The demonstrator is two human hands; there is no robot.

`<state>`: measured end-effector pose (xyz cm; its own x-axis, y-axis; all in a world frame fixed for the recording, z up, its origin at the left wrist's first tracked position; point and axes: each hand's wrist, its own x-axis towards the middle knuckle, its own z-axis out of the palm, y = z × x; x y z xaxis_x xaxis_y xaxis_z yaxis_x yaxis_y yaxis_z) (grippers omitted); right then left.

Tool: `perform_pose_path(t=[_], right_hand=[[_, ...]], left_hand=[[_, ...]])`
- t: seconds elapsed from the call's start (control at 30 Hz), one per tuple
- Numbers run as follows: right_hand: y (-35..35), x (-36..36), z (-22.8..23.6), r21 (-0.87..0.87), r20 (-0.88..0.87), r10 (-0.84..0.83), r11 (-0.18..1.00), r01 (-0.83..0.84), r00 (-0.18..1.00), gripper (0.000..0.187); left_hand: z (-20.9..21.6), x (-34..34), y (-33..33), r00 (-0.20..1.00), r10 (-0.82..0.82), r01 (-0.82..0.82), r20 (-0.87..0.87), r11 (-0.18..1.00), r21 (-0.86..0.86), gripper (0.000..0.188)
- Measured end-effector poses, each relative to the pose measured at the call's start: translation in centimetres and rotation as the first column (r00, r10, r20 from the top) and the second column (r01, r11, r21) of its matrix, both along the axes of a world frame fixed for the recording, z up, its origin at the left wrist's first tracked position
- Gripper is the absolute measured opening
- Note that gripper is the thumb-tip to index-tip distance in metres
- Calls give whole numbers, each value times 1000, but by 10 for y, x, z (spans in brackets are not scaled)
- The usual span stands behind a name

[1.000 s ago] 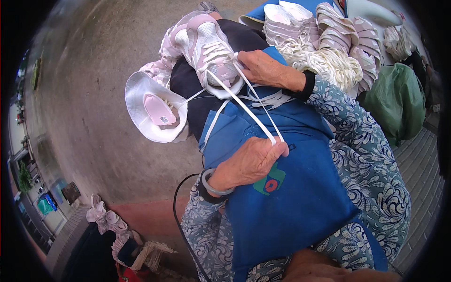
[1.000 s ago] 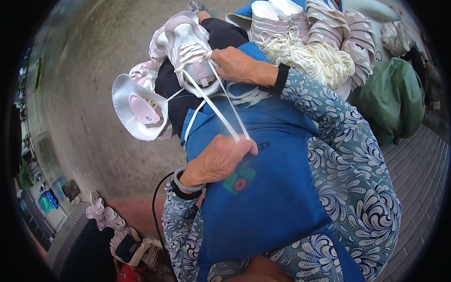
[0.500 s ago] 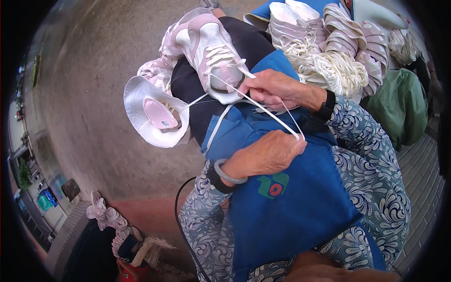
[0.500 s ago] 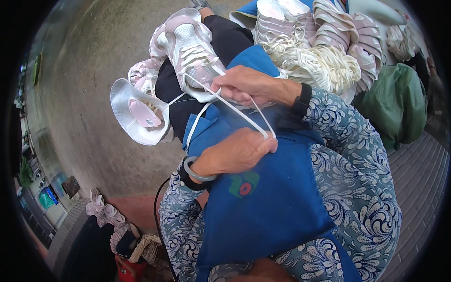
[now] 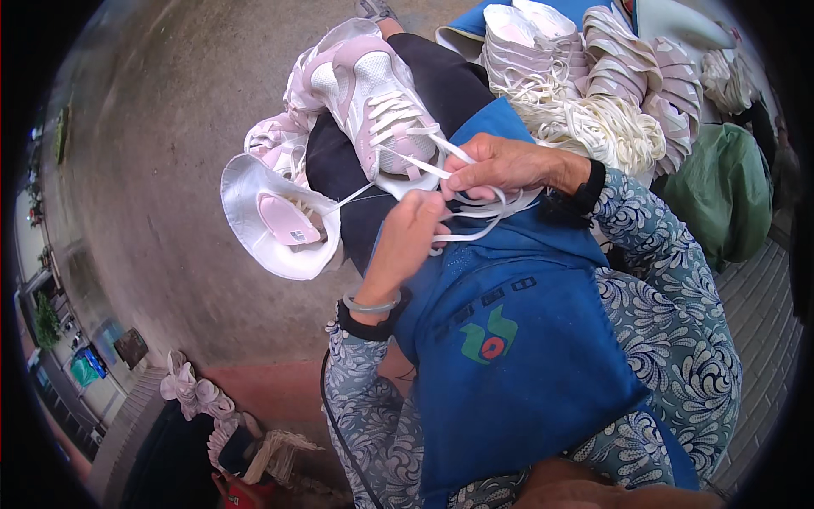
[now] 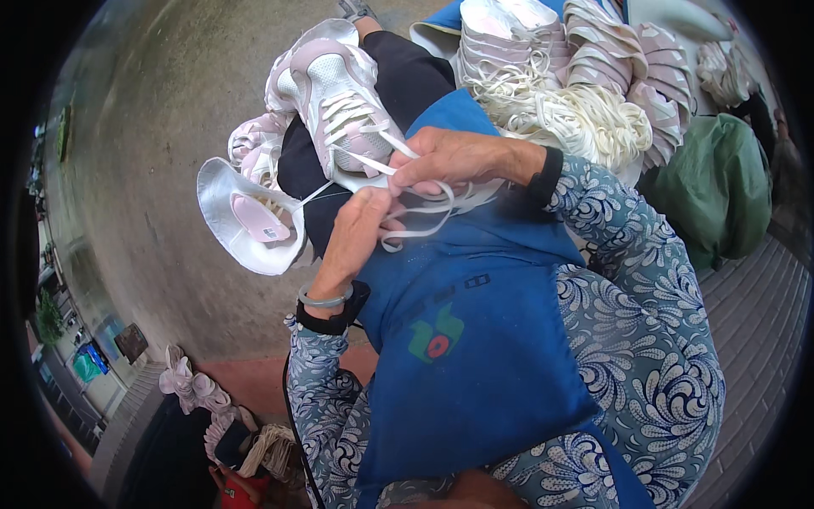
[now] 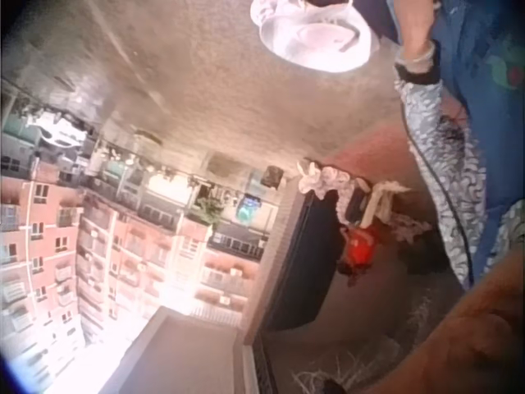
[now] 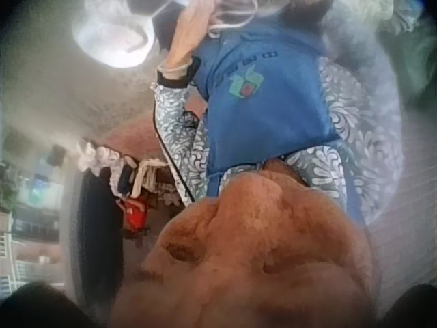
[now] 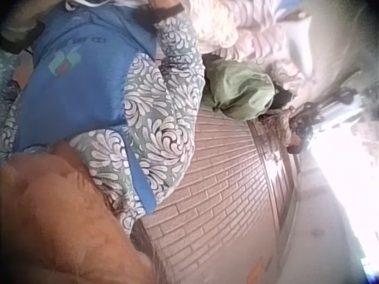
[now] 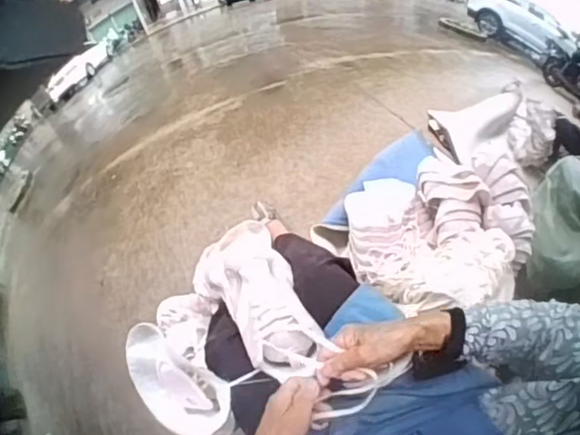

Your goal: The recorder is threading laces through the eyelets of a pink and white sneaker.

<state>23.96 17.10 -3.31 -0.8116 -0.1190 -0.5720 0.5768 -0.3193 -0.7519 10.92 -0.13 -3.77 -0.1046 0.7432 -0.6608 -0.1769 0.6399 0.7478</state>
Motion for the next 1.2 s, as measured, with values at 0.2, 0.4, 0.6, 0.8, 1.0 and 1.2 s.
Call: perform_pose_path(t=[0.2, 0.4, 0.6, 0.8, 1.0, 1.2], right_hand=[[-17, -4, -21, 675, -225, 155, 737, 40, 962, 27], [-17, -5, -8, 640, -148, 113, 769, 8, 983, 27], [-19, -2, -22, 894, -248, 314, 439, 92, 917, 18], [-30, -6, -18, 893, -303, 397, 435, 113, 866, 15], [-75, -25, -12, 884, -314, 514, 465, 49, 798, 35], [-58, -23, 6, 820, -263, 534, 563, -106, 803, 31]], left_hand=[[-29, 2, -4, 792, 515, -536, 327, 844, -28, 40], [-50, 1, 3, 420, 556, -731, 717, 675, -95, 15], [-50, 0, 15, 463, 568, -753, 680, 657, -35, 26], [-46, -12, 22, 327, 451, -740, 830, 668, -72, 61], [-54, -10, 25, 388, 443, -701, 809, 711, -53, 60], [-53, -4, 28, 433, 458, -721, 776, 693, -6, 58]])
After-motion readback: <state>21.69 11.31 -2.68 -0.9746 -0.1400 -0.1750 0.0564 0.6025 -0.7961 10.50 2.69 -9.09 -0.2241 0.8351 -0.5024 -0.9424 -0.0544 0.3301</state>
